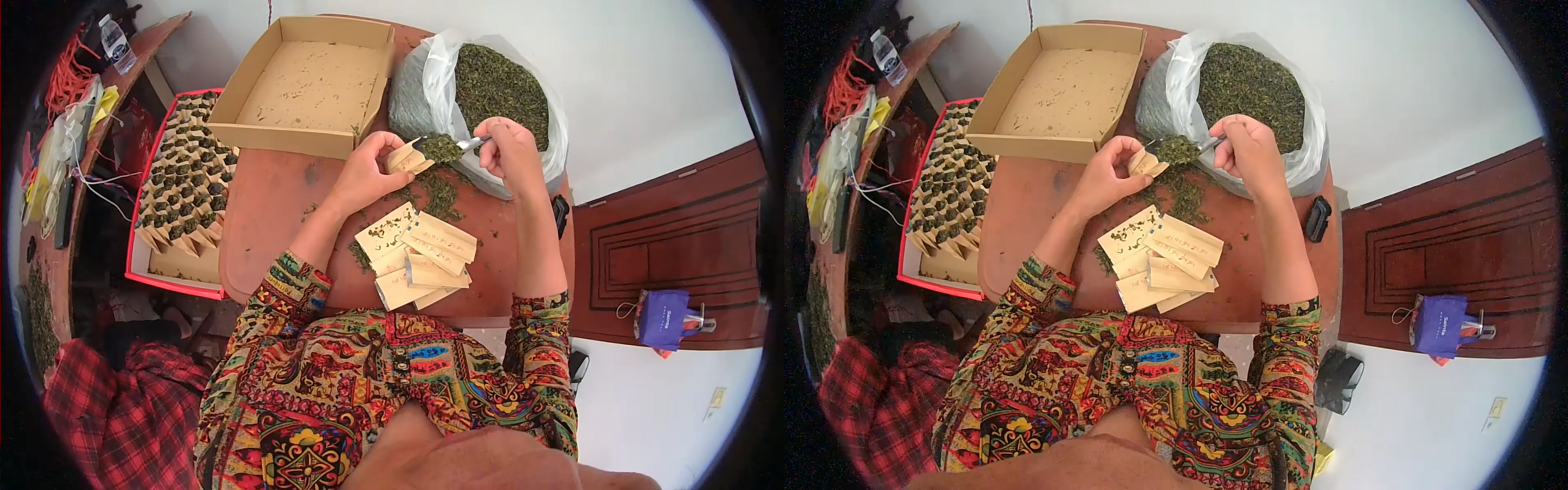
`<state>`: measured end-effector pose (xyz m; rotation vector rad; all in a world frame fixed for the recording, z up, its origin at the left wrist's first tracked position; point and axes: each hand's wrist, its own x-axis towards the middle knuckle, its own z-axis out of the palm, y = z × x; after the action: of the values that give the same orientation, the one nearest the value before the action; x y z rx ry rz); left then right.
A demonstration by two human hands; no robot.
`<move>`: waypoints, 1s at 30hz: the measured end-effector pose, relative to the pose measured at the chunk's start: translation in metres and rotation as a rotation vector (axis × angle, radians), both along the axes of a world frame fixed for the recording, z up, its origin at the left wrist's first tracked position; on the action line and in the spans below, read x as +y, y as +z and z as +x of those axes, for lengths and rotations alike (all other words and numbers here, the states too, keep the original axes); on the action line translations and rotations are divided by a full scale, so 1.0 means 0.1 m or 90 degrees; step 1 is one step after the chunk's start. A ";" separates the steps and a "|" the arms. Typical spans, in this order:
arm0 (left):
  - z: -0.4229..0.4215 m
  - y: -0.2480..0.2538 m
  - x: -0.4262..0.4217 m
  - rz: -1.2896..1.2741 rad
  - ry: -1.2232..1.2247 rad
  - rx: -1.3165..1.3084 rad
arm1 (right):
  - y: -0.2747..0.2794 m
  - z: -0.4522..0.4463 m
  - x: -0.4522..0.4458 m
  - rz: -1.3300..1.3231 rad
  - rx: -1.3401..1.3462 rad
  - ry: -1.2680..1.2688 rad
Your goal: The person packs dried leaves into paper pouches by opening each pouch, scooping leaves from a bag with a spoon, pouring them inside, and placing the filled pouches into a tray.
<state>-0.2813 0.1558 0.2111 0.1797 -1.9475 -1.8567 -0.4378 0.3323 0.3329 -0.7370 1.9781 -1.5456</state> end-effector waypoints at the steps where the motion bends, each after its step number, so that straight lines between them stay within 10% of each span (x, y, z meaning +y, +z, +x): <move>1: 0.00 0.00 0.00 -0.014 0.000 -0.002 | 0.02 0.04 -0.02 0.015 0.016 -0.009; 13: -0.01 0.00 0.02 -0.048 0.024 -0.014 | 0.13 0.61 -0.13 0.094 0.702 0.046; 22: -0.01 -0.01 0.02 0.015 0.017 -0.013 | 0.27 0.49 0.16 0.060 0.505 -0.154; 30: -0.01 0.00 0.03 0.065 -0.005 -0.009 | -0.39 -0.54 0.45 0.255 0.677 -0.209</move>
<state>-0.2823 0.1590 0.2116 0.2184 -1.8668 -1.9657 -0.4914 0.3773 0.2940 -1.2542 3.1738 -0.8571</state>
